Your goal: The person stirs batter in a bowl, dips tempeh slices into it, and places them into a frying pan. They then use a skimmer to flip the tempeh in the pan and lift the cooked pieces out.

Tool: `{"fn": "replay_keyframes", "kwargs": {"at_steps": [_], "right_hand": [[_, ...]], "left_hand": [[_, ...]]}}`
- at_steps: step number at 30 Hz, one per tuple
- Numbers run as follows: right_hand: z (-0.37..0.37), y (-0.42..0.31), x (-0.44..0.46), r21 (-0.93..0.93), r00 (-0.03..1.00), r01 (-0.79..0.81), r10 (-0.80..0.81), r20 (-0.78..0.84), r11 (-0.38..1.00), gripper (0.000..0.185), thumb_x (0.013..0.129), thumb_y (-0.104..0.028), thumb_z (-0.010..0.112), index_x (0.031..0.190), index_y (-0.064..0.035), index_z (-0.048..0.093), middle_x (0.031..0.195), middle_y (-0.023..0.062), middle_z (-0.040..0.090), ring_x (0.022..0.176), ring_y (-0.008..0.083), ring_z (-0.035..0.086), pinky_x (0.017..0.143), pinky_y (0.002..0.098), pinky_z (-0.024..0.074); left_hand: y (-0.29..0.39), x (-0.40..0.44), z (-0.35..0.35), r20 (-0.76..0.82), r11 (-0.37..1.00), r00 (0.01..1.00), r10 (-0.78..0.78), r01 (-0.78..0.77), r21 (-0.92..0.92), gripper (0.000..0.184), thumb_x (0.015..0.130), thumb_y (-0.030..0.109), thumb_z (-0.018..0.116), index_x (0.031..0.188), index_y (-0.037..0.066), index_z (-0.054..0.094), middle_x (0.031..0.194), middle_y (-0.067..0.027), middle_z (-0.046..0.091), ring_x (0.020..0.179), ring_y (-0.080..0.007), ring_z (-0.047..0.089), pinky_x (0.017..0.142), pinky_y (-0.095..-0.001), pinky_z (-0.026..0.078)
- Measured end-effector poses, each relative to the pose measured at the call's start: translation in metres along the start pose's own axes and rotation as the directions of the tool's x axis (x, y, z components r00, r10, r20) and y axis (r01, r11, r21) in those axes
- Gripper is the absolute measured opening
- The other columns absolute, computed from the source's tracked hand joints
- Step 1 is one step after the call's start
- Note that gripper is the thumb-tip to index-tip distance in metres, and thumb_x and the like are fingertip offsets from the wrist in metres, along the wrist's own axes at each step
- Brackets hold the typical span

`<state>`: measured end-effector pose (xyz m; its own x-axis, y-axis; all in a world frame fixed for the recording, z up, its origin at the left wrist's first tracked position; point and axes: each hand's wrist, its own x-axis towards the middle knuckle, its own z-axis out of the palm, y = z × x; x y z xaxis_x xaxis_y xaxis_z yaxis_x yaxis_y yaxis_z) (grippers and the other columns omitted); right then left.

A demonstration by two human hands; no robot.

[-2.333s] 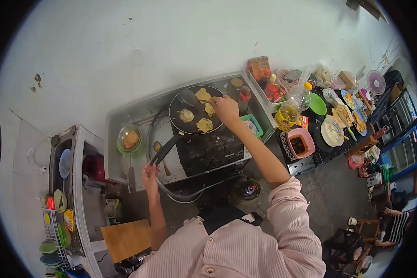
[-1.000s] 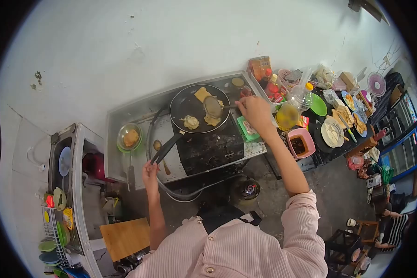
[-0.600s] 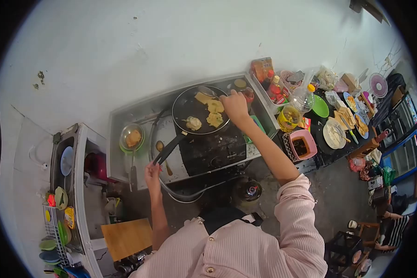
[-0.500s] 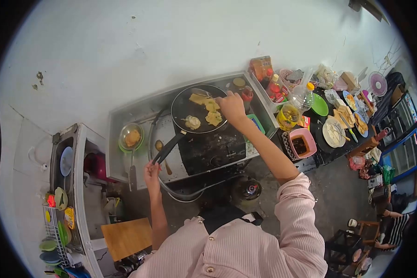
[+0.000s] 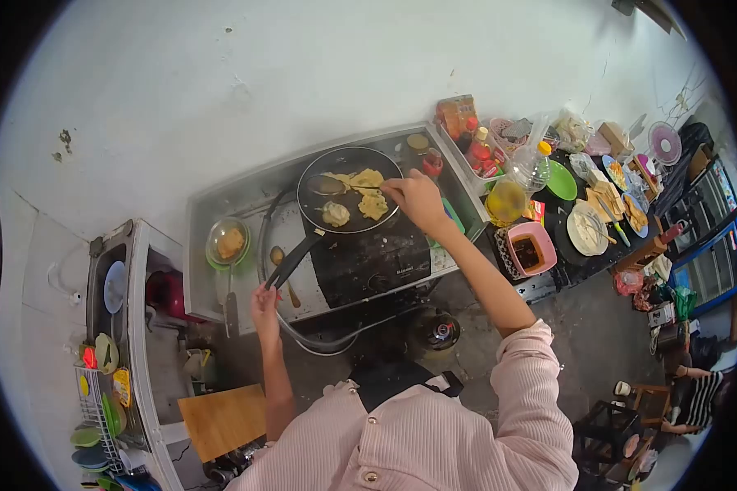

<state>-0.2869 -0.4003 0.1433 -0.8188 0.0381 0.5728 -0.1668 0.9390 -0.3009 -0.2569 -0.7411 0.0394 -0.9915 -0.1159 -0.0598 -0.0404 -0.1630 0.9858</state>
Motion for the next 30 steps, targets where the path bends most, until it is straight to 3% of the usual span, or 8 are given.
{"fn": "replay_keyframes", "kwargs": {"at_steps": [5,9,11,13,19,20,23,30], "right_hand": [[0.002,0.005,0.020,-0.011,0.995,0.012,-0.011,0.104,1.000,0.013,0.075,-0.023,0.061,0.080,-0.0144,0.068,0.065,0.0105,0.059,0.070,0.0255,0.056,0.060,0.0354,0.0450],[-0.006,0.016,0.043,0.167,0.948,-0.124,0.067,0.310,0.978,0.020,0.076,-0.028,0.060,0.084,-0.0117,0.067,0.074,0.0112,0.063,0.069,0.0259,0.060,0.064,0.0337,0.0457],[-0.013,0.022,0.050,0.141,0.910,-0.235,0.167,0.378,0.962,0.023,0.077,-0.032,0.060,0.084,-0.0111,0.068,0.074,0.0109,0.063,0.068,0.0258,0.060,0.064,0.0335,0.0455],[-0.011,0.042,0.053,0.199,0.907,-0.234,0.140,0.397,0.952,0.025,0.077,-0.033,0.060,0.083,-0.0103,0.068,0.075,0.0115,0.063,0.070,0.0268,0.060,0.065,0.0340,0.0453],[-0.022,0.067,0.039,0.189,0.923,-0.237,0.160,0.351,0.953,0.033,0.075,-0.038,0.060,0.082,-0.0070,0.067,0.082,0.0152,0.063,0.078,0.0297,0.059,0.071,0.0366,0.0441],[-0.018,0.071,0.034,0.131,0.953,-0.164,0.123,0.277,0.978,0.034,0.074,-0.039,0.060,0.081,-0.0066,0.067,0.082,0.0152,0.063,0.078,0.0295,0.059,0.071,0.0366,0.0442],[-0.046,0.031,0.021,0.013,0.912,-0.315,0.299,0.281,0.949,0.029,0.076,-0.034,0.060,0.082,-0.0062,0.067,0.084,0.0156,0.063,0.081,0.0309,0.059,0.073,0.0368,0.0452],[-0.057,0.017,0.004,-0.021,0.899,-0.347,0.339,0.276,0.938,0.025,0.077,-0.029,0.059,0.084,-0.0063,0.067,0.079,0.0165,0.063,0.077,0.0315,0.060,0.070,0.0369,0.0458]], "left_hand": [[0.000,0.000,-0.001,-0.010,0.998,1.000,0.010,-0.009,0.054,0.033,0.085,0.017,0.054,0.112,-0.001,0.044,0.080,-0.0021,0.051,0.082,-0.0115,0.053,0.079,-0.0232,0.039],[0.001,-0.001,-0.001,-0.002,0.999,1.000,0.010,-0.009,0.044,0.035,0.085,0.017,0.054,0.113,-0.001,0.043,0.080,-0.0015,0.050,0.082,-0.0112,0.053,0.079,-0.0231,0.039],[0.002,-0.001,-0.002,0.007,0.997,1.000,0.007,-0.007,0.071,0.035,0.085,0.017,0.054,0.113,-0.001,0.043,0.082,-0.0016,0.050,0.082,-0.0114,0.053,0.081,-0.0235,0.039],[0.001,-0.001,-0.001,0.007,0.998,1.000,0.005,-0.005,0.056,0.034,0.085,0.017,0.054,0.113,-0.001,0.043,0.083,-0.0015,0.050,0.082,-0.0115,0.053,0.082,-0.0239,0.039],[0.005,-0.002,0.001,-0.008,0.997,1.000,-0.018,0.019,0.070,0.032,0.087,0.016,0.052,0.113,0.001,0.044,0.083,-0.0010,0.051,0.083,-0.0115,0.054,0.082,-0.0238,0.039],[-0.001,0.000,-0.002,0.004,0.997,1.000,-0.011,0.011,0.075,0.032,0.087,0.016,0.052,0.113,0.000,0.043,0.083,-0.0010,0.051,0.084,-0.0116,0.054,0.082,-0.0239,0.039],[0.005,-0.003,0.001,0.012,0.999,1.000,0.002,-0.002,0.050,0.033,0.086,0.016,0.052,0.113,0.000,0.044,0.083,-0.0025,0.051,0.084,-0.0121,0.054,0.081,-0.0243,0.039],[-0.001,0.000,-0.002,0.011,0.999,1.000,0.010,-0.010,0.032,0.035,0.086,0.018,0.053,0.113,-0.001,0.044,0.085,-0.0043,0.051,0.084,-0.0126,0.053,0.082,-0.0249,0.039]]}}
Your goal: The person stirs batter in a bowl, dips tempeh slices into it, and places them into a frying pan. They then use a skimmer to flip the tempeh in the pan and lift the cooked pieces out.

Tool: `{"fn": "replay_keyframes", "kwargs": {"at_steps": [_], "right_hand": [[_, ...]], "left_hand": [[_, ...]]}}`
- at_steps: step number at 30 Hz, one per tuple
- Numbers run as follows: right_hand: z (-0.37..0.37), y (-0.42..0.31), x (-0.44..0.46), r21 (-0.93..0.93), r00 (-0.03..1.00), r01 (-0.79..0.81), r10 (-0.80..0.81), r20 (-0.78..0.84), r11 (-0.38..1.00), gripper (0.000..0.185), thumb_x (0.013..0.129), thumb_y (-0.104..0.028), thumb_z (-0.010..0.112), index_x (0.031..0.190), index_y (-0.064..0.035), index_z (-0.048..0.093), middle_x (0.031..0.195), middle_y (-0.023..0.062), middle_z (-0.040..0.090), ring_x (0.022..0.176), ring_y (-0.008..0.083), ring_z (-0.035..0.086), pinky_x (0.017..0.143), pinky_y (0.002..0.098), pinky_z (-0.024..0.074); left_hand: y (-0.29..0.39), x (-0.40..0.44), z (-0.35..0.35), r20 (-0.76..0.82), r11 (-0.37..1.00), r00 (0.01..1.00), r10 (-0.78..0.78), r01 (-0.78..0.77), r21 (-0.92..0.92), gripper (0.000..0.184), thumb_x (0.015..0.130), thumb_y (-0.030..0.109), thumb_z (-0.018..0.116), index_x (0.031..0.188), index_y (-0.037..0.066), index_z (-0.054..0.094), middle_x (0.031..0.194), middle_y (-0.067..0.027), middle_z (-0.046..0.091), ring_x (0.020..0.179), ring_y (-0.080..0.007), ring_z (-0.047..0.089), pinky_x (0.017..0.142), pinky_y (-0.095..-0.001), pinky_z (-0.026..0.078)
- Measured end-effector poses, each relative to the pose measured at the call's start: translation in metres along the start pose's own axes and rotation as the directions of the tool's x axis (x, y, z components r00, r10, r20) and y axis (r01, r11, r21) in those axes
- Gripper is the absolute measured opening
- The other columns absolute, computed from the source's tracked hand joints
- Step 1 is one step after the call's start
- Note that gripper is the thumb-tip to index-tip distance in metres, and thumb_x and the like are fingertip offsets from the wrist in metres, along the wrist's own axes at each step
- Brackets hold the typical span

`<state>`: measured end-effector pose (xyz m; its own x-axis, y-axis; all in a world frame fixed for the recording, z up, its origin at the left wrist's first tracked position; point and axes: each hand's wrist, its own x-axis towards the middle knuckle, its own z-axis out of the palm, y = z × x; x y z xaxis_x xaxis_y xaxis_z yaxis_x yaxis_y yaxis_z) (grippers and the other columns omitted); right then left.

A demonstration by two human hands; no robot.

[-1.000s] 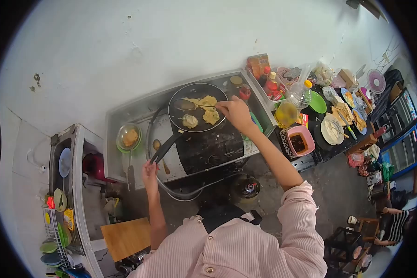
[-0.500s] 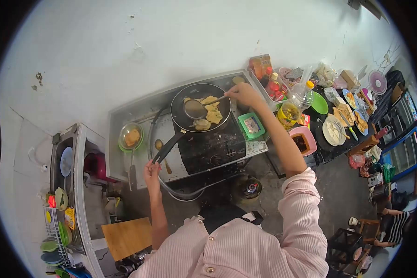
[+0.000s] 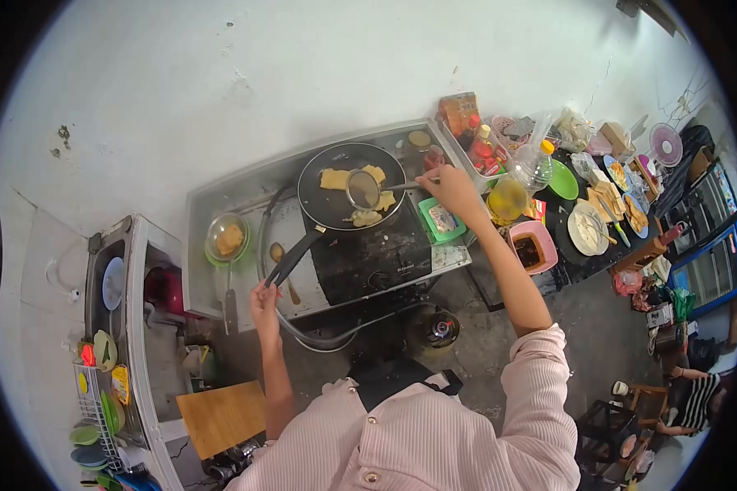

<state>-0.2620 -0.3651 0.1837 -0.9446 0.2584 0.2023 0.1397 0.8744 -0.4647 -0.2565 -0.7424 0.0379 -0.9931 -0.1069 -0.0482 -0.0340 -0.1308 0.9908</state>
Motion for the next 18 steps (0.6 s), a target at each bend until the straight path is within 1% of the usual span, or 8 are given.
{"fn": "replay_keyframes", "kwargs": {"at_steps": [3,5,7,9,10,13,16,18], "right_hand": [[0.019,0.020,0.006,0.110,0.999,-0.032,0.027,0.044,0.993,0.026,0.077,-0.030,0.060,0.084,-0.0064,0.067,0.077,0.0161,0.063,0.073,0.0312,0.060,0.068,0.0363,0.0459],[0.026,0.025,0.005,0.141,0.999,0.028,-0.032,0.028,0.990,0.028,0.077,-0.031,0.060,0.084,-0.0049,0.067,0.073,0.0170,0.062,0.070,0.0307,0.061,0.066,0.0354,0.0462],[0.027,0.019,0.003,0.196,0.999,-0.018,0.008,0.053,0.980,0.029,0.077,-0.030,0.060,0.084,-0.0033,0.066,0.073,0.0174,0.062,0.070,0.0304,0.061,0.066,0.0354,0.0462],[0.037,0.025,0.006,0.207,0.999,0.026,-0.035,0.038,0.978,0.029,0.078,-0.030,0.059,0.085,-0.0023,0.066,0.074,0.0179,0.062,0.071,0.0301,0.061,0.067,0.0346,0.0463],[0.041,0.026,0.007,0.247,0.998,0.048,-0.056,0.025,0.968,0.028,0.078,-0.029,0.059,0.085,-0.0024,0.065,0.071,0.0167,0.062,0.068,0.0305,0.061,0.064,0.0352,0.0460],[0.039,0.016,-0.002,0.165,0.988,0.151,-0.144,-0.056,0.975,0.025,0.078,-0.028,0.059,0.083,-0.0050,0.066,0.065,0.0131,0.060,0.065,0.0285,0.058,0.061,0.0352,0.0450],[0.030,0.006,-0.013,-0.037,0.948,0.269,-0.271,-0.168,0.962,0.021,0.078,-0.028,0.059,0.081,-0.0084,0.066,0.059,0.0096,0.057,0.064,0.0257,0.054,0.058,0.0359,0.0432],[0.026,0.005,-0.018,-0.097,0.939,0.273,-0.287,-0.191,0.957,0.019,0.077,-0.027,0.059,0.079,-0.0099,0.067,0.058,0.0091,0.055,0.064,0.0243,0.053,0.057,0.0357,0.0424]], "left_hand": [[0.003,-0.002,0.001,-0.007,1.000,1.000,-0.012,0.012,0.009,0.035,0.086,0.019,0.053,0.113,-0.001,0.043,0.087,-0.0047,0.053,0.084,-0.0121,0.053,0.082,-0.0249,0.038],[0.005,-0.002,0.002,-0.005,1.000,1.000,-0.019,0.019,0.014,0.035,0.086,0.019,0.053,0.113,-0.001,0.043,0.087,-0.0043,0.053,0.085,-0.0120,0.053,0.082,-0.0247,0.038],[0.007,-0.003,0.002,-0.003,1.000,1.000,-0.021,0.021,0.013,0.035,0.086,0.019,0.053,0.112,-0.001,0.044,0.088,-0.0040,0.053,0.084,-0.0118,0.053,0.083,-0.0247,0.038],[0.008,-0.003,0.003,0.000,1.000,1.000,-0.019,0.019,0.006,0.034,0.086,0.019,0.053,0.112,-0.001,0.044,0.088,-0.0039,0.053,0.084,-0.0117,0.053,0.083,-0.0245,0.038],[0.006,-0.003,0.002,-0.001,1.000,1.000,-0.019,0.019,0.009,0.034,0.086,0.019,0.053,0.112,0.000,0.044,0.088,-0.0040,0.053,0.084,-0.0117,0.053,0.083,-0.0246,0.038],[0.006,-0.002,0.002,-0.002,1.000,1.000,-0.019,0.019,0.006,0.033,0.086,0.019,0.053,0.112,0.000,0.044,0.088,-0.0042,0.053,0.084,-0.0118,0.053,0.083,-0.0247,0.038],[0.007,-0.003,0.002,0.000,1.000,1.000,-0.018,0.018,0.010,0.033,0.086,0.018,0.053,0.112,0.000,0.044,0.088,-0.0043,0.054,0.084,-0.0117,0.053,0.082,-0.0250,0.038],[0.006,-0.002,0.001,0.003,0.999,1.000,-0.020,0.019,0.036,0.034,0.086,0.018,0.053,0.112,0.000,0.044,0.088,-0.0042,0.054,0.084,-0.0116,0.053,0.081,-0.0249,0.038]]}}
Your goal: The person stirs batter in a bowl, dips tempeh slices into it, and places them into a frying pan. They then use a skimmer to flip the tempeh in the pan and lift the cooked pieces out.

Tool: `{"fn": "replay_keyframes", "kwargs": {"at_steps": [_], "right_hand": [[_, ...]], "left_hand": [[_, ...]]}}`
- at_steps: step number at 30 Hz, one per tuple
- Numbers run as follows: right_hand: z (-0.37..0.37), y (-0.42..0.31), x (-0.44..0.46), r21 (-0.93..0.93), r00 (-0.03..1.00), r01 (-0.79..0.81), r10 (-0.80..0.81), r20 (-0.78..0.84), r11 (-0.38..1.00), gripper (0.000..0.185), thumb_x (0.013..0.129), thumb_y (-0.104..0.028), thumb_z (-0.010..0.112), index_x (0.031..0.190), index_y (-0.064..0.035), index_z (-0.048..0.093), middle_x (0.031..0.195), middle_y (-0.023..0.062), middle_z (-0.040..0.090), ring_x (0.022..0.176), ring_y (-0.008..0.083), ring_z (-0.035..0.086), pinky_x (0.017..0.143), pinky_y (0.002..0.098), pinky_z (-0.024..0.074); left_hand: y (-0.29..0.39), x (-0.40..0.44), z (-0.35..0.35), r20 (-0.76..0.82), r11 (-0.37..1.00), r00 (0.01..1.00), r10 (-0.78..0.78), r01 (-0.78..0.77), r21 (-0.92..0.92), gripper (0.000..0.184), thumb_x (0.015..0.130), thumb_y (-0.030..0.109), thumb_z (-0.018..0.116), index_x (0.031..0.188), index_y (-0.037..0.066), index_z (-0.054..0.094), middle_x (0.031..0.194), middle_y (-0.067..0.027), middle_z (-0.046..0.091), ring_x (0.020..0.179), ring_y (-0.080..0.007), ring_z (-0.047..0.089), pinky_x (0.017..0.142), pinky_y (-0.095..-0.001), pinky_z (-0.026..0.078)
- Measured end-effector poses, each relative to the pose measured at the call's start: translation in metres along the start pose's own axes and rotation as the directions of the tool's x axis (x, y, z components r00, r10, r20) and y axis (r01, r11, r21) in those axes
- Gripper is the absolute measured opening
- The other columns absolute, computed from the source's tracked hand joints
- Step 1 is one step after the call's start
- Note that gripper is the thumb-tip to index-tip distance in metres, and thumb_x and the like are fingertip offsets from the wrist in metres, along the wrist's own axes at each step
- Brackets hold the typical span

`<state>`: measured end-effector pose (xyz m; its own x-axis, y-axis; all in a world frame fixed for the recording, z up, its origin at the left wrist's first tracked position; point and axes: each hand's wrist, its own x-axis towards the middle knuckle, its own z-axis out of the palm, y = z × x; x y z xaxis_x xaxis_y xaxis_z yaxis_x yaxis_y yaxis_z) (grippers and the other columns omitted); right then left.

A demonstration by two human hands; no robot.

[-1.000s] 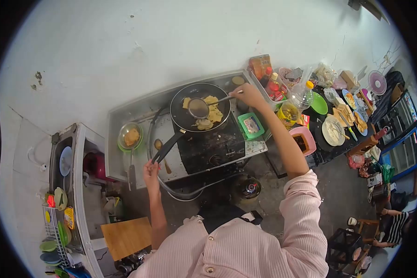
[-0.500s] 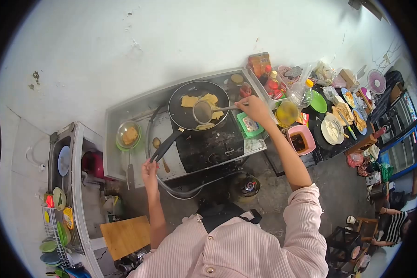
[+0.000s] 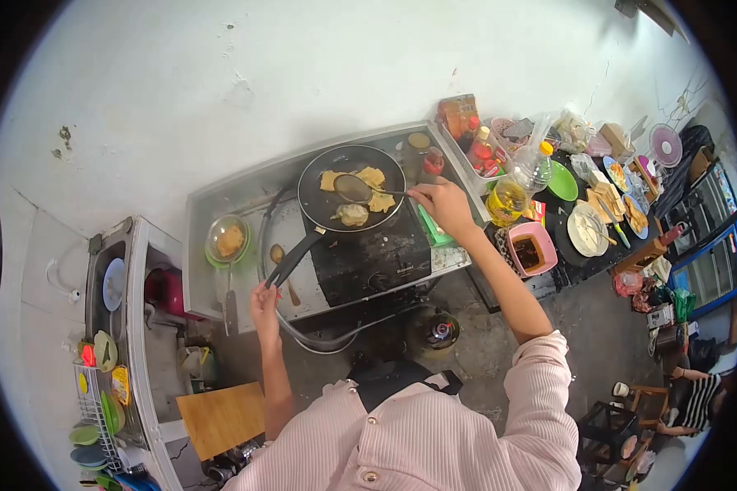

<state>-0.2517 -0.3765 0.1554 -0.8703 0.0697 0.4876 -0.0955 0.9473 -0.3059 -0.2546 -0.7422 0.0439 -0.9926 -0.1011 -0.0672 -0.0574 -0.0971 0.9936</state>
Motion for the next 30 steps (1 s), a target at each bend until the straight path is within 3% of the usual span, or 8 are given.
{"fn": "replay_keyframes", "kwargs": {"at_steps": [5,13,20,23,25,30], "right_hand": [[-0.002,0.002,-0.008,-0.088,0.999,0.000,-0.004,-0.039,0.996,0.017,0.077,-0.027,0.059,0.079,-0.0115,0.067,0.057,0.0097,0.051,0.059,0.0251,0.051,0.054,0.0367,0.0411],[0.000,-0.007,-0.005,0.107,0.926,-0.366,0.351,0.135,0.924,0.024,0.080,-0.029,0.056,0.084,-0.0083,0.067,0.062,0.0159,0.059,0.060,0.0315,0.058,0.057,0.0372,0.0449],[0.021,0.025,-0.016,0.280,0.905,-0.423,0.385,0.180,0.862,0.028,0.080,-0.030,0.058,0.088,-0.0038,0.065,0.067,0.0186,0.061,0.061,0.0265,0.062,0.056,0.0321,0.0452],[0.025,0.030,-0.020,0.271,0.922,-0.387,0.365,0.130,0.881,0.029,0.081,-0.030,0.057,0.087,-0.0029,0.065,0.061,0.0170,0.060,0.055,0.0244,0.061,0.053,0.0316,0.0445],[0.022,0.028,-0.021,0.279,0.911,-0.412,0.383,0.153,0.867,0.029,0.082,-0.029,0.057,0.086,-0.0019,0.065,0.048,0.0112,0.053,0.041,0.0200,0.055,0.047,0.0302,0.0418],[0.023,0.026,-0.022,0.329,0.915,-0.403,0.387,0.116,0.854,0.029,0.082,-0.029,0.057,0.086,-0.0011,0.065,0.050,0.0124,0.054,0.041,0.0197,0.055,0.046,0.0305,0.0415]], "left_hand": [[-0.006,0.003,-0.001,-0.006,1.000,1.000,0.008,-0.009,-0.019,0.035,0.086,0.018,0.054,0.113,-0.001,0.043,0.087,-0.0041,0.054,0.084,-0.0117,0.053,0.081,-0.0242,0.038],[0.003,-0.002,0.002,-0.018,1.000,1.000,-0.005,0.005,-0.001,0.034,0.086,0.018,0.053,0.113,-0.001,0.044,0.087,-0.0033,0.053,0.085,-0.0116,0.053,0.080,-0.0237,0.038],[-0.004,0.002,0.000,-0.016,1.000,1.000,0.008,-0.009,-0.003,0.035,0.086,0.019,0.054,0.114,0.001,0.044,0.086,-0.0020,0.052,0.085,-0.0112,0.054,0.076,-0.0227,0.038],[-0.004,0.001,0.001,-0.022,1.000,1.000,0.000,-0.001,-0.014,0.034,0.086,0.019,0.054,0.113,0.001,0.044,0.085,-0.0019,0.052,0.085,-0.0114,0.054,0.076,-0.0232,0.038],[-0.007,0.003,0.000,-0.015,0.999,1.000,0.020,-0.020,-0.029,0.034,0.085,0.019,0.055,0.113,0.001,0.045,0.086,-0.0021,0.053,0.085,-0.0115,0.054,0.076,-0.0233,0.039],[-0.007,0.002,0.000,-0.020,0.999,0.999,0.033,-0.033,-0.004,0.033,0.085,0.018,0.055,0.112,0.001,0.045,0.086,-0.0025,0.054,0.084,-0.0109,0.054,0.076,-0.0224,0.038]]}}
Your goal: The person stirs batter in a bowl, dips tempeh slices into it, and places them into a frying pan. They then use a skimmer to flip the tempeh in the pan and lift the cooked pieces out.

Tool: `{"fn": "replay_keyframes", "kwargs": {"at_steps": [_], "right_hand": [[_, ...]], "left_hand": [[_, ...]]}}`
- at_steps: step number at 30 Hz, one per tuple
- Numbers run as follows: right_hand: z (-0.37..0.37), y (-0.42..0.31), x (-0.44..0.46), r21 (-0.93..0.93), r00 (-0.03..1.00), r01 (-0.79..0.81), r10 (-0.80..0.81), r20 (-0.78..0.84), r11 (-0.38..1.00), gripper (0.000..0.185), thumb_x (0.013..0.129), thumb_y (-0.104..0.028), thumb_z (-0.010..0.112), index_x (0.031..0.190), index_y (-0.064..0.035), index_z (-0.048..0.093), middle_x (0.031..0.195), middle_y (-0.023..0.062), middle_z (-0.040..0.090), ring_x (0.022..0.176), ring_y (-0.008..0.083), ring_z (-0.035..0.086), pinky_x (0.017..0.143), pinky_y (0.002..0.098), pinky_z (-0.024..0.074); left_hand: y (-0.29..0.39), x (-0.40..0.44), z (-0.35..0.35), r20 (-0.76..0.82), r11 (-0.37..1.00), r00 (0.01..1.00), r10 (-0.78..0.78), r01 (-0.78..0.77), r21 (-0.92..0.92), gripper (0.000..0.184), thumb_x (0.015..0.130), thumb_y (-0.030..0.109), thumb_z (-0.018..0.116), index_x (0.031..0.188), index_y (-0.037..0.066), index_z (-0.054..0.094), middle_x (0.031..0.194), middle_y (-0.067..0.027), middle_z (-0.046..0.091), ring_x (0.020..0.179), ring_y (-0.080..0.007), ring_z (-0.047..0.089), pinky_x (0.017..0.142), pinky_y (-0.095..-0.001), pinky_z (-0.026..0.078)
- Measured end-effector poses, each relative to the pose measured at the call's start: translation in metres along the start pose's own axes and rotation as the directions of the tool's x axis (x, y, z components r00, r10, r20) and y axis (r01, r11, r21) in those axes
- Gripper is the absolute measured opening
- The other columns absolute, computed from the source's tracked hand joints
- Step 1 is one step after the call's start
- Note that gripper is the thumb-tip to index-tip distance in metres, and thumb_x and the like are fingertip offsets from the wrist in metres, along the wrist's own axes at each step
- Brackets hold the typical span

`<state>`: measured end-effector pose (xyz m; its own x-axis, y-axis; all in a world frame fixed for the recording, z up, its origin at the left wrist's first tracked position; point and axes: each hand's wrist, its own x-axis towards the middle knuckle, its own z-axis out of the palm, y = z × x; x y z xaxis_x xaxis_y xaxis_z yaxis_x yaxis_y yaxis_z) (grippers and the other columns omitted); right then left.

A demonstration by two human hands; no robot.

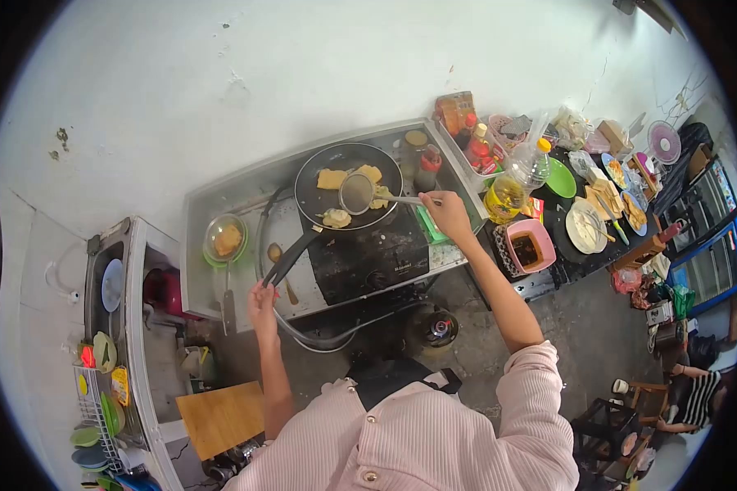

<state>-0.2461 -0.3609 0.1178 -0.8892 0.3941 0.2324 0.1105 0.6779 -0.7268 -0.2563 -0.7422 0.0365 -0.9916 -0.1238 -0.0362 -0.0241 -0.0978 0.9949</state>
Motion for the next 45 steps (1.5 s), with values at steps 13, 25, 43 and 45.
{"fn": "replay_keyframes", "kwargs": {"at_steps": [13,25,43,45], "right_hand": [[0.006,-0.014,-0.001,-0.015,0.998,-0.049,0.048,-0.027,0.999,0.030,0.080,-0.029,0.056,0.086,-0.0002,0.064,0.072,0.0203,0.061,0.071,0.0329,0.061,0.064,0.0350,0.0461],[0.012,-0.049,-0.009,-0.312,0.983,0.099,-0.141,-0.116,0.945,0.022,0.080,-0.023,0.053,0.080,-0.0048,0.065,0.066,0.0178,0.060,0.065,0.0339,0.058,0.059,0.0423,0.0455],[0.042,-0.059,-0.009,0.050,0.994,-0.109,0.108,0.015,0.993,0.028,0.083,-0.021,0.047,0.092,0.0014,0.061,0.076,0.0241,0.059,0.076,0.0381,0.057,0.068,0.0396,0.0440],[0.040,-0.058,-0.008,0.071,0.996,-0.089,0.089,0.005,0.993,0.028,0.083,-0.022,0.048,0.092,0.0017,0.061,0.076,0.0240,0.059,0.076,0.0375,0.058,0.068,0.0389,0.0441]], "left_hand": [[0.002,0.000,0.000,0.013,1.000,1.000,-0.016,0.016,-0.024,0.034,0.085,0.018,0.054,0.113,0.000,0.044,0.086,-0.0032,0.052,0.083,-0.0116,0.053,0.079,-0.0237,0.039],[0.005,-0.001,0.001,-0.016,1.000,1.000,-0.022,0.022,0.021,0.035,0.085,0.018,0.054,0.113,0.000,0.044,0.085,-0.0027,0.054,0.082,-0.0110,0.054,0.075,-0.0227,0.038],[0.001,-0.001,0.002,-0.002,1.000,1.000,-0.005,0.005,-0.020,0.033,0.086,0.017,0.054,0.113,0.000,0.044,0.084,-0.0027,0.052,0.082,-0.0117,0.053,0.076,-0.0244,0.040],[0.001,-0.001,0.002,-0.003,0.999,1.000,-0.015,0.015,-0.029,0.033,0.086,0.017,0.054,0.112,0.000,0.044,0.084,-0.0027,0.052,0.082,-0.0116,0.053,0.076,-0.0243,0.039]]}}
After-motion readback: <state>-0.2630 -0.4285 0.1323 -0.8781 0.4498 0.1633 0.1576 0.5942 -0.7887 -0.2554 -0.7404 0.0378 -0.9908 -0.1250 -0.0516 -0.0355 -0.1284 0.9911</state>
